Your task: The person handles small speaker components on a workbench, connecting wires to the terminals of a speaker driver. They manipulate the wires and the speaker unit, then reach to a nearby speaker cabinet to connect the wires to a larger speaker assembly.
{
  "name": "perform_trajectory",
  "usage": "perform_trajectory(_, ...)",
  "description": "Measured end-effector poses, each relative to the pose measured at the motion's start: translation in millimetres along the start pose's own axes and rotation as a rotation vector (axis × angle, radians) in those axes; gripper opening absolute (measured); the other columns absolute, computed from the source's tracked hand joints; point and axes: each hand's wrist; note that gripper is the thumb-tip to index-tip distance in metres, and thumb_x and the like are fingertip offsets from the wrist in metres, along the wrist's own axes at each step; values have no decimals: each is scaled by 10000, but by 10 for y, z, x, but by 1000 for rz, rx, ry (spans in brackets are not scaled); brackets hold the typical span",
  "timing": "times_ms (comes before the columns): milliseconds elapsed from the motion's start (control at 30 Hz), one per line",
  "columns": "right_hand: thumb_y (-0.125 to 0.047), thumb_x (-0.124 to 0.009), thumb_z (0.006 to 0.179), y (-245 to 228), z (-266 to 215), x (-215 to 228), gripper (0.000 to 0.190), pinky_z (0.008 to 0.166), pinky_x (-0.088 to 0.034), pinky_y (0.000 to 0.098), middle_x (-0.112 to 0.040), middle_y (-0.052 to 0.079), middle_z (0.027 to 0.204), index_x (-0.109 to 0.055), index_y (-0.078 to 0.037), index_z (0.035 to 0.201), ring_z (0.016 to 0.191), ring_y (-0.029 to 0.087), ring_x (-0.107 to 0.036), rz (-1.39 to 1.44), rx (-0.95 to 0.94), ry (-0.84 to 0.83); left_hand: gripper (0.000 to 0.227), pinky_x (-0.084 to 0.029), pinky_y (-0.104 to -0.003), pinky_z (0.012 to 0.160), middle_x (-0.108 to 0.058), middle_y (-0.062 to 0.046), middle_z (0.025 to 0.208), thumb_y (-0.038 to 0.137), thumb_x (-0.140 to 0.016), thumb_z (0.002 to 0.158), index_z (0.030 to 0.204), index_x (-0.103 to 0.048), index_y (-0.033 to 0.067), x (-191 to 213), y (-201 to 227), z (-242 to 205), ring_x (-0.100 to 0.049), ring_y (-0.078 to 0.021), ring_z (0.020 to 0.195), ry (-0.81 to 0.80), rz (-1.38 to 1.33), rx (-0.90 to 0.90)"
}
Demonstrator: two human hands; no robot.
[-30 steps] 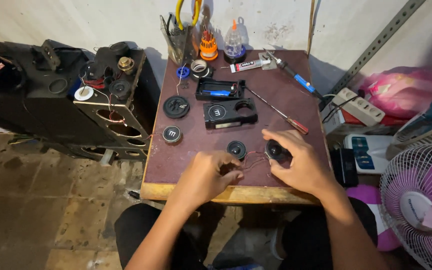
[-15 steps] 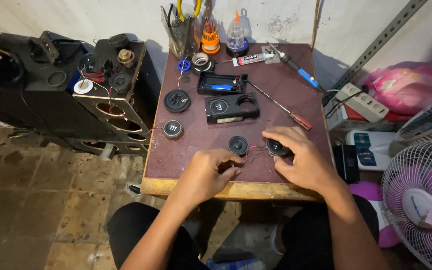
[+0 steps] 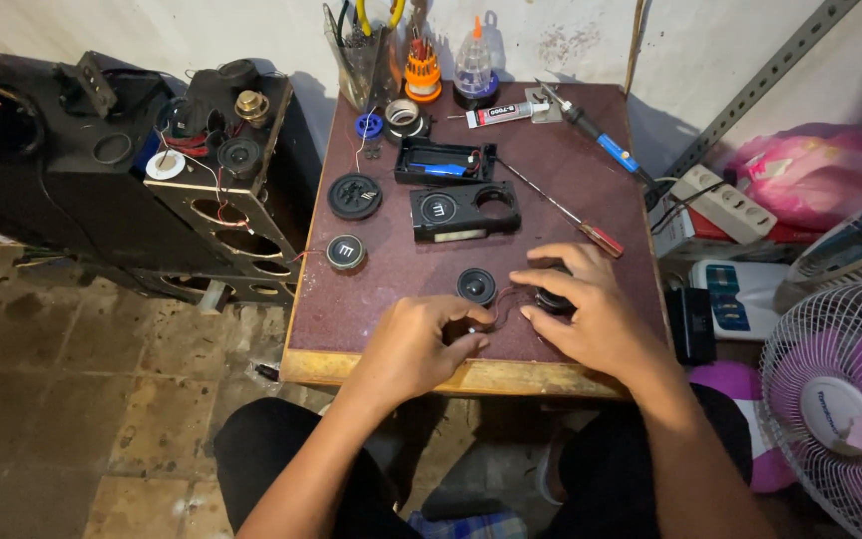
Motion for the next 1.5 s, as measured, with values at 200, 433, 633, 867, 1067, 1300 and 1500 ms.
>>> perform_trajectory(200, -150, -802, 790, -62, 22, -76, 263, 1032, -399, 440, -641, 24, 1264, -772, -211, 1045, 1272, 308, -555, -75, 88, 18, 161, -607, -402, 659, -776, -94, 773, 111, -802, 766, 921, -796, 155, 1, 21, -6, -761, -351, 772, 13, 11, 15)
perform_trajectory(433, -207, -817, 788, -202, 50, -72, 215, 1060, -334, 546, -616, 50, 1308, -787, -246, 997, 1323, 371, -494, -111, 136, -50, 154, -603, -420, 670, -765, -123, 786, 92, -788, 776, 924, -777, 133, -28, 27, -20, -748, -381, 789, 50, 3, -34)
perform_trajectory(633, -284, -792, 851, -223, 88, -92, 100, 1068, -312, 587, -630, 79, 1289, -782, -215, 923, 1325, 388, -504, -123, 157, -58, 134, -603, -418, 686, -740, -111, 764, 75, -788, 772, 895, -742, 101, -74, 62, -20, -743, -366, 783, 107, 55, -131)
perform_trajectory(867, -310, -797, 845, -123, 115, -141, 153, 1049, -342, 508, -646, 32, 1235, -698, -194, 855, 1274, 305, -567, -140, 155, -30, 156, -594, -388, 714, -736, -68, 789, 76, -792, 775, 907, -738, 137, -136, -44, -33, -734, -340, 781, 137, 122, -200)
perform_trajectory(1067, -192, -789, 849, 15, 94, -187, 89, 1062, -362, 484, -694, -23, 906, -741, -219, 920, 1091, 226, -648, -82, 154, -14, 154, -586, -425, 707, -736, -73, 816, 102, -783, 784, 913, -733, 169, -140, -143, -37, -730, -346, 809, 178, 151, -197)
perform_trajectory(1300, -122, -804, 847, -69, 129, -100, 150, 1039, -391, 473, -725, 11, 820, -792, -169, 989, 1012, 235, -667, -25, 129, 29, 151, -595, -390, 711, -736, -72, 772, 88, -777, 786, 914, -750, 164, -124, -125, -19, -738, -335, 780, 193, 112, -163)
perform_trajectory(1500, -115, -824, 822, -42, 124, -131, 278, 1056, -389, 449, -733, -30, 857, -767, -167, 1089, 1005, 212, -676, -34, 126, 66, 163, -597, -382, 722, -753, -52, 789, 94, -784, 793, 927, -758, 181, -135, -154, 15, -750, -317, 803, 260, 73, -148)
Point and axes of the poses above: each hand's wrist, its own z-axis towards the middle knuckle, its own x-axis out of the back of the hand, y = z × x
